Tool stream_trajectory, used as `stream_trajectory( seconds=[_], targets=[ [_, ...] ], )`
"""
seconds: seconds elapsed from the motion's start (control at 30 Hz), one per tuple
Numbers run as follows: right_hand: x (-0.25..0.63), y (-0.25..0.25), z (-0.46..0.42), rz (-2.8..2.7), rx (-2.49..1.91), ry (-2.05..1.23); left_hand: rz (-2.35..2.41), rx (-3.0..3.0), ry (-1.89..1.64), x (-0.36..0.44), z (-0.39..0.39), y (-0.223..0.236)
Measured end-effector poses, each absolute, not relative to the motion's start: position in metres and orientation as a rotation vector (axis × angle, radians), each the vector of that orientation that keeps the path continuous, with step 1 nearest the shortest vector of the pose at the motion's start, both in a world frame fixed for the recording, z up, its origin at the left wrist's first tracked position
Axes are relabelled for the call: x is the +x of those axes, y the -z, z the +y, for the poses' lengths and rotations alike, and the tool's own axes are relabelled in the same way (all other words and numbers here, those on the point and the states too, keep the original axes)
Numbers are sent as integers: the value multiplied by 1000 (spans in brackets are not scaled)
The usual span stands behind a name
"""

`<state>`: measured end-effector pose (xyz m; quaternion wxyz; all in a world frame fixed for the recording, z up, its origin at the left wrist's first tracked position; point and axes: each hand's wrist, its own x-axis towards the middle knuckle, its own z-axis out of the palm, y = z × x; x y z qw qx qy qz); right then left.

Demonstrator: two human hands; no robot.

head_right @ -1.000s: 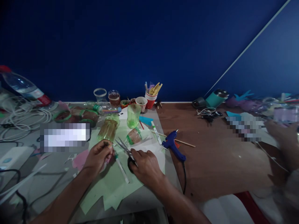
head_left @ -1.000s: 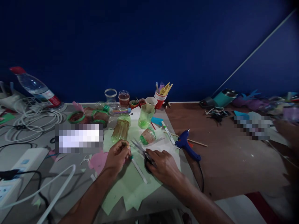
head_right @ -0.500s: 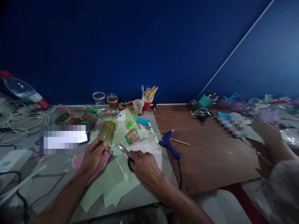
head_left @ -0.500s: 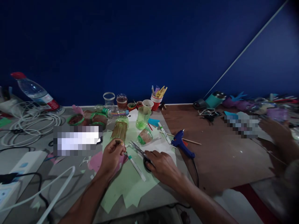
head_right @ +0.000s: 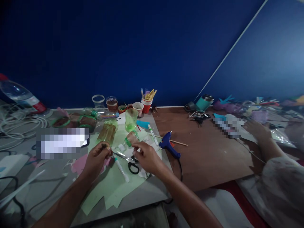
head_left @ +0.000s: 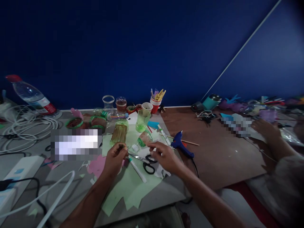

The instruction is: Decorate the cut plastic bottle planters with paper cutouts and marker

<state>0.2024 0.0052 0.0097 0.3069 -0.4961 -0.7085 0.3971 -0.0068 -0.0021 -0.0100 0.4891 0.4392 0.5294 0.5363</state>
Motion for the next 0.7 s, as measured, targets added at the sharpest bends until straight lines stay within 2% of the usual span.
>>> stream_trajectory(
  seconds=[0.1, 0.23, 0.3, 0.43, 0.53, 0.7],
  targets=[
    [218, -17, 16, -1293, -1097, -1504, 1251, 1040, -1300, -7, -1, 12],
    [242, -30, 24, -821, -880, -1702, 1229, 1047, -1277, -8, 0, 16],
    [249, -32, 22, -863, -939, -1665, 1222, 1049, -1277, -8, 1, 17],
    [238, -26, 4, -1321, -1190, -1488, 1228, 1075, -1254, -8, -1, 20],
    [215, -15, -9, -1581, -1201, -1492, 1226, 1155, -1197, -5, -4, 22],
    [185, -5, -13, -1920, -974, -895, 1128, 1237, -1099, 2, -6, 22]
  ],
)
